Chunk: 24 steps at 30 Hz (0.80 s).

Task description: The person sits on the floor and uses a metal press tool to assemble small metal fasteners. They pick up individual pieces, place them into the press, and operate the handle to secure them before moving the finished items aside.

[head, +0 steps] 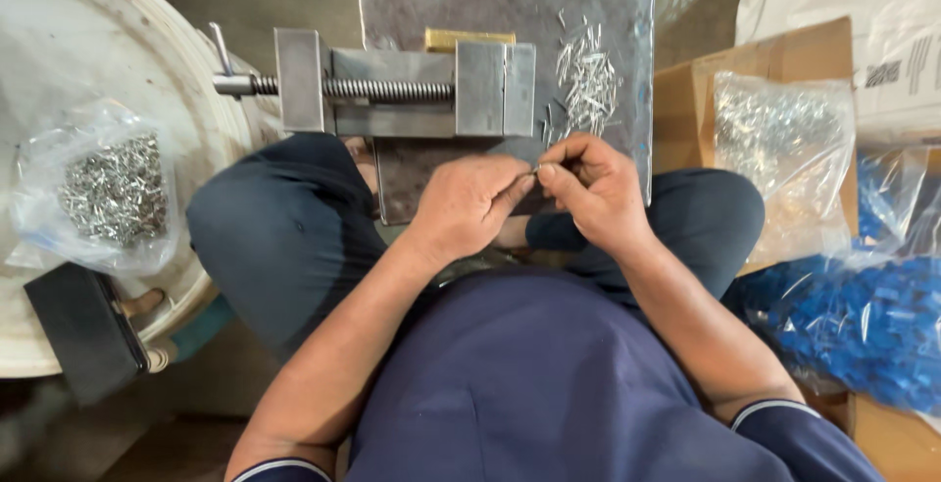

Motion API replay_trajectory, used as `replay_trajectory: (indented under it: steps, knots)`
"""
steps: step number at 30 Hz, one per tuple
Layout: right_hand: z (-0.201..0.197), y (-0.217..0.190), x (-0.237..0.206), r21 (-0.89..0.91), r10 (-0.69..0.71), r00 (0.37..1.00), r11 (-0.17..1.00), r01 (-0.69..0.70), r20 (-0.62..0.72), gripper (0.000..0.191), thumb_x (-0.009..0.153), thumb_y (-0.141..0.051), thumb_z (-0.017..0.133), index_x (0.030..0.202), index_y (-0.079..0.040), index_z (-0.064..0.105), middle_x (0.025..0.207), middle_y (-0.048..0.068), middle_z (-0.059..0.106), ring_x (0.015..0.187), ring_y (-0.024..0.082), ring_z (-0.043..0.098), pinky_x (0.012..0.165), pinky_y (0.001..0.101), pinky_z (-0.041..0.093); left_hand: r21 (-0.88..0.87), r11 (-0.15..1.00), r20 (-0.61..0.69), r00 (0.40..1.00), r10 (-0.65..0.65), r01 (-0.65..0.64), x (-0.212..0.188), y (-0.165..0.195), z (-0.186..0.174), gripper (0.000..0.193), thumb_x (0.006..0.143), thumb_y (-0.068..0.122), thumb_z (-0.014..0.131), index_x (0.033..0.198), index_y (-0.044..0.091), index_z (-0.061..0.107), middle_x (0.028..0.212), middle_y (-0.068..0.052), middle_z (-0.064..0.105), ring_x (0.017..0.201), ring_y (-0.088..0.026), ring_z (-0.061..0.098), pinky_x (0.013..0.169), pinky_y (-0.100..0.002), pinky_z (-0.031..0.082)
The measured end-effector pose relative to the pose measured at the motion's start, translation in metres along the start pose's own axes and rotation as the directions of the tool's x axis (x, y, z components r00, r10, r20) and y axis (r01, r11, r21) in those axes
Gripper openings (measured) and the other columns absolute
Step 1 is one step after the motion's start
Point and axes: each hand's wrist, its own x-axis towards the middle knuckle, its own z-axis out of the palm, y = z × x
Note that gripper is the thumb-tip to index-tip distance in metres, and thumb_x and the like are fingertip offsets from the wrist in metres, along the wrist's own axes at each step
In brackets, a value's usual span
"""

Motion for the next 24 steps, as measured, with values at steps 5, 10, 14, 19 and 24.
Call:
replay_trajectory:
  steps: [5, 10, 14, 19, 24]
  knots:
    - [-0.001, -0.038, 0.017, -0.433, -0.36, 0.932, 0.834, 0.341, 0.041, 0.009, 0.098, -0.005, 0.074, 0.104, -0.002, 0.068, 0.092, 0.003, 0.066, 0.08, 0.011, 0.058, 0.07, 0.0278, 0.049, -0.141, 0.988, -0.046, 0.996, -0.07, 0.063, -0.001, -0.002, -0.005, 0.027, 0.102, 0.03, 0.064, 0.108, 0.004, 0.07, 0.095, -0.014, 0.072, 0.086, -0.034, 0.069, 0.074, -0.04, 0.054]
    - [0.011, -0.069, 0.057, -0.59, -0.557, 0.828, 0.646, 0.483, 0.068, 0.01, 0.098, -0.003, 0.076, 0.105, -0.002, 0.068, 0.097, 0.009, 0.069, 0.082, 0.016, 0.067, 0.075, 0.0292, 0.054, -0.172, 0.965, 0.028, 0.98, -0.197, 0.199, -0.001, -0.005, -0.009, 0.034, 0.094, 0.032, 0.067, 0.113, 0.003, 0.072, 0.094, -0.015, 0.074, 0.083, -0.03, 0.072, 0.074, -0.038, 0.056]
    - [0.019, -0.081, 0.072, -0.598, -0.542, 0.834, 0.637, 0.487, 0.103, 0.009, 0.1, -0.003, 0.076, 0.107, -0.001, 0.069, 0.096, 0.009, 0.068, 0.082, 0.016, 0.069, 0.073, 0.0283, 0.057, -0.18, 0.967, 0.034, 0.983, -0.179, 0.182, -0.001, -0.004, -0.012, 0.034, 0.094, 0.031, 0.068, 0.112, 0.003, 0.072, 0.093, -0.015, 0.074, 0.084, -0.029, 0.072, 0.074, -0.038, 0.056]
    - [0.025, -0.087, 0.074, -0.643, -0.529, 0.84, 0.603, 0.472, 0.121, 0.007, 0.1, -0.004, 0.076, 0.105, -0.001, 0.071, 0.097, 0.01, 0.069, 0.082, 0.018, 0.069, 0.071, 0.0289, 0.056, -0.201, 0.959, 0.05, 0.98, -0.193, 0.2, 0.0, -0.001, -0.015, 0.034, 0.093, 0.032, 0.068, 0.112, 0.003, 0.072, 0.091, -0.013, 0.075, 0.082, -0.028, 0.073, 0.074, -0.037, 0.056]
    - [0.025, -0.085, 0.076, -0.64, -0.535, 0.834, 0.597, 0.484, 0.131, 0.007, 0.1, -0.005, 0.076, 0.105, -0.002, 0.071, 0.097, 0.01, 0.069, 0.082, 0.018, 0.07, 0.07, 0.0291, 0.057, -0.18, 0.968, 0.031, 0.985, -0.17, 0.172, -0.003, -0.006, -0.011, 0.035, 0.093, 0.032, 0.069, 0.111, 0.003, 0.072, 0.092, -0.014, 0.075, 0.084, -0.029, 0.073, 0.074, -0.038, 0.056]
